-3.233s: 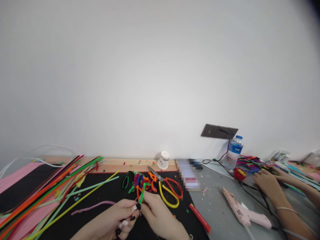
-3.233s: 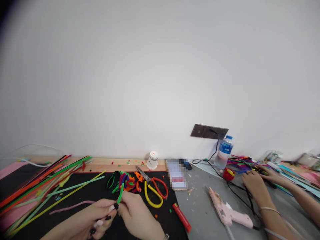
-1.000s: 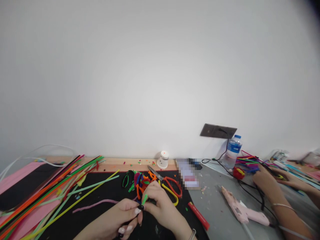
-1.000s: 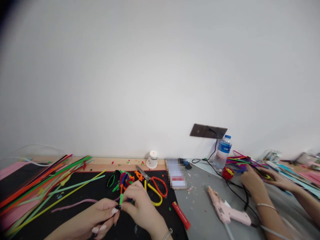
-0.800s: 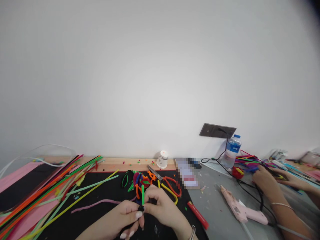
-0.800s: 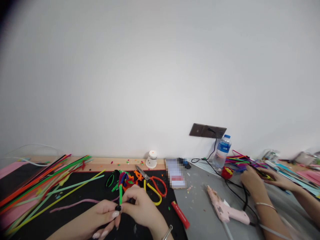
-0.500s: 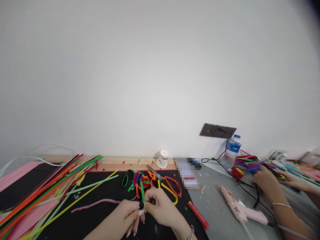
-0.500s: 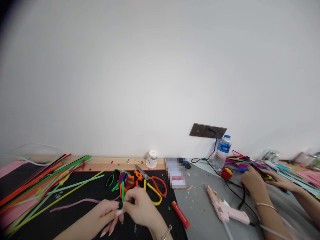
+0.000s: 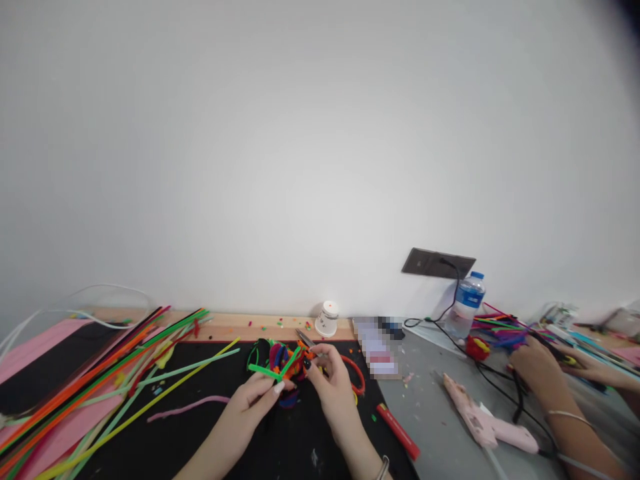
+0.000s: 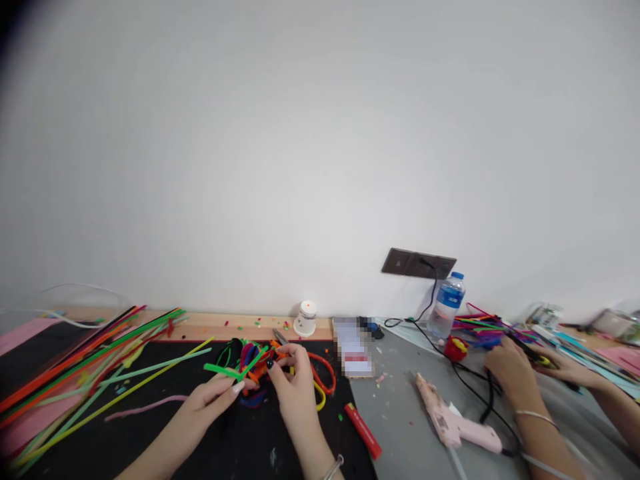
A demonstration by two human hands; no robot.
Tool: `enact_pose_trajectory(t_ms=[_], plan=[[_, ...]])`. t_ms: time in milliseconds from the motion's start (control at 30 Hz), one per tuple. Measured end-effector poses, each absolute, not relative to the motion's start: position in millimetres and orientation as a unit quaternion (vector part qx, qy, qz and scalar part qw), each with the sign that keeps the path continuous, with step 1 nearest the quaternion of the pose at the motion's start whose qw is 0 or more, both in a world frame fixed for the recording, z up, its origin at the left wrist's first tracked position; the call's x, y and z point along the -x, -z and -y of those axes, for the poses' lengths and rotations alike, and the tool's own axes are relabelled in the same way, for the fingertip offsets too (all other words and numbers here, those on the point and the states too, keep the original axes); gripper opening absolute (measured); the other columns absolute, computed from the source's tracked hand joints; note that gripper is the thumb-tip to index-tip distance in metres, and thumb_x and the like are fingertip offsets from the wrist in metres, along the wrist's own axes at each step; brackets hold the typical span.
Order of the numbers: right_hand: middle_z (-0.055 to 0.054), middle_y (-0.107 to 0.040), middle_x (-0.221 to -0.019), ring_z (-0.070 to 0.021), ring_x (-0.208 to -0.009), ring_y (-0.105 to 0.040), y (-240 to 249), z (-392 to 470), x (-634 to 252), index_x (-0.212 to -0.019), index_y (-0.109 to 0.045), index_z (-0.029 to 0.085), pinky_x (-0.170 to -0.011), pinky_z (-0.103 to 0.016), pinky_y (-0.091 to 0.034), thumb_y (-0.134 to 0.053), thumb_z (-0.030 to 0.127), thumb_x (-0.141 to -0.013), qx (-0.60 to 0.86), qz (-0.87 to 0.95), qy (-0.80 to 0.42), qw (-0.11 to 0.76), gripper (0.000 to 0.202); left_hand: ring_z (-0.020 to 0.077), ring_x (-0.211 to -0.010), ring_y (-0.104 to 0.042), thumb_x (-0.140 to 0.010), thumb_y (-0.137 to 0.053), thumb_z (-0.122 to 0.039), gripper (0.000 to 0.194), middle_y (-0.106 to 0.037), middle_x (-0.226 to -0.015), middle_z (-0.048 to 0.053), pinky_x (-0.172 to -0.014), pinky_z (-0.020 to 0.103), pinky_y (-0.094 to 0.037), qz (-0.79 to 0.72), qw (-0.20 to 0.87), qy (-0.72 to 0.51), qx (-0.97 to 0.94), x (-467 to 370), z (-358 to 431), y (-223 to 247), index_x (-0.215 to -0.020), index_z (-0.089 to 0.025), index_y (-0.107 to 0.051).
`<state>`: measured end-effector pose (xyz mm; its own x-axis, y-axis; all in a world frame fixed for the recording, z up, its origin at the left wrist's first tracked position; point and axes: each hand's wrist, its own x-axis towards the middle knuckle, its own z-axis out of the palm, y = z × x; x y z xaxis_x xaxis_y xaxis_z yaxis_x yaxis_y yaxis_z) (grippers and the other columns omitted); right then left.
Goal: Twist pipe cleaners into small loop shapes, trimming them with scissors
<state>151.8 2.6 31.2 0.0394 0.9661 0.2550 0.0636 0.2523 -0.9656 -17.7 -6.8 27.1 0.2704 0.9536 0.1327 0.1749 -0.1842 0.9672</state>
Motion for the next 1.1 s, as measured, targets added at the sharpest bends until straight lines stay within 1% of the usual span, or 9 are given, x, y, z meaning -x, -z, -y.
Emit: enact_pose_trajectory(t_ms=[67, 133, 233, 300, 467, 667, 833, 933, 1100], plan=[[0.001, -0.052, -0.074, -0.0138, -0.067, -0.051, -30.7, -2.3, -150.2, -0.083, -0.051, 0.020, -0.060, -0.023, -0.043, -0.055, 0.020, -0.074, 0.456, 0.562, -0.416, 0.550, 0.009, 0.0197, -0.078, -0.054, -0.077, -0.049, -0.038, 0.027, -0.061, -0.073, 0.001, -0.076, 0.028, -0.039, -0.447, 0.476, -0.439, -0.617, 18.8, 6.4, -28.8, -0.078, -0.020, -0.070], [0.002, -0.050, -0.068, -0.0123, -0.061, -0.049, -31.3, 0.5, -146.3, -0.074, -0.052, 0.018, -0.055, -0.022, -0.040, -0.055, 0.019, -0.073, 0.450, 0.601, -0.432, 0.499, 0.004, 0.0171, -0.066, -0.051, -0.077, -0.050, -0.040, 0.028, -0.058, -0.064, -0.001, -0.066, 0.026, -0.040, -0.450, 0.490, -0.456, -0.591, 18.5, 6.5, -27.8, -0.074, -0.019, -0.069], [0.002, -0.052, -0.066, -0.0107, -0.059, -0.048, -33.0, 7.1, -139.2, -0.072, -0.056, 0.016, -0.053, -0.020, -0.037, -0.059, 0.011, -0.067, 0.452, 0.672, -0.424, 0.406, 0.007, 0.0129, -0.055, -0.044, -0.075, -0.054, -0.040, 0.028, -0.052, -0.055, -0.003, -0.054, 0.022, -0.036, -0.450, 0.512, -0.466, -0.564, 16.8, 5.8, -22.7, -0.064, -0.017, -0.066], [0.004, -0.050, -0.062, -0.0092, -0.057, -0.045, -33.3, 10.8, -136.0, -0.069, -0.055, 0.015, -0.052, -0.018, -0.035, -0.057, 0.007, -0.066, 0.446, 0.692, -0.419, 0.382, 0.009, 0.0112, -0.051, -0.042, -0.073, -0.057, -0.040, 0.027, -0.049, -0.053, -0.004, -0.050, 0.021, -0.034, -0.450, 0.525, -0.467, -0.551, 15.6, 4.1, -18.3, -0.061, -0.016, -0.063], [0.005, -0.044, -0.058, -0.0076, -0.053, -0.040, -32.1, 12.2, -135.8, -0.066, -0.052, 0.015, -0.050, -0.017, -0.032, -0.047, 0.005, -0.070, 0.436, 0.702, -0.411, 0.385, 0.012, 0.0119, -0.052, -0.046, -0.066, -0.063, -0.042, 0.028, -0.052, -0.054, -0.003, -0.052, 0.022, -0.038, -0.442, 0.555, -0.477, -0.519, 14.6, -1.5, -10.6, -0.062, -0.014, -0.063], [0.002, -0.052, -0.062, -0.0096, -0.056, -0.047, -34.5, 10.8, -136.7, -0.076, -0.058, 0.015, -0.053, -0.019, -0.036, -0.046, 0.005, -0.071, 0.441, 0.711, -0.374, 0.401, 0.017, 0.0122, -0.054, -0.049, -0.063, -0.065, -0.045, 0.030, -0.054, -0.058, -0.004, -0.055, 0.023, -0.041, -0.446, 0.572, -0.510, -0.462, 16.3, 0.3, -11.7, -0.071, -0.016, -0.064], [0.002, -0.053, -0.065, -0.0107, -0.058, -0.049, -34.6, 13.6, -136.0, -0.082, -0.060, 0.017, -0.055, -0.019, -0.038, -0.054, 0.003, -0.065, 0.449, 0.754, -0.282, 0.388, 0.023, 0.0104, -0.049, -0.046, -0.065, -0.065, -0.043, 0.031, -0.046, -0.050, -0.006, -0.049, 0.021, -0.037, -0.459, 0.534, -0.515, -0.488, 15.9, 3.1, -16.8, -0.052, -0.016, -0.053], [0.001, -0.056, -0.068, -0.0117, -0.062, -0.051, -35.8, 15.2, -137.0, -0.079, -0.061, 0.017, -0.060, -0.020, -0.039, -0.050, 0.005, -0.073, 0.442, 0.783, -0.243, 0.365, 0.018, 0.0102, -0.046, -0.046, -0.064, -0.065, -0.043, 0.033, -0.045, -0.048, -0.006, -0.048, 0.021, -0.038, -0.468, 0.522, -0.508, -0.500, 15.5, 2.4, -16.9, -0.050, -0.017, -0.051], [-0.003, -0.062, -0.081, -0.0149, -0.075, -0.056, -37.2, 16.7, -139.9, -0.089, -0.061, 0.019, -0.070, -0.023, -0.040, -0.043, 0.008, -0.081, 0.429, 0.799, -0.232, 0.353, 0.022, 0.0108, -0.046, -0.047, -0.066, -0.063, -0.044, 0.033, -0.048, -0.046, -0.005, -0.048, 0.022, -0.039, -0.471, 0.519, -0.504, -0.505, 16.6, 0.9, -14.1, -0.052, -0.016, -0.053]])
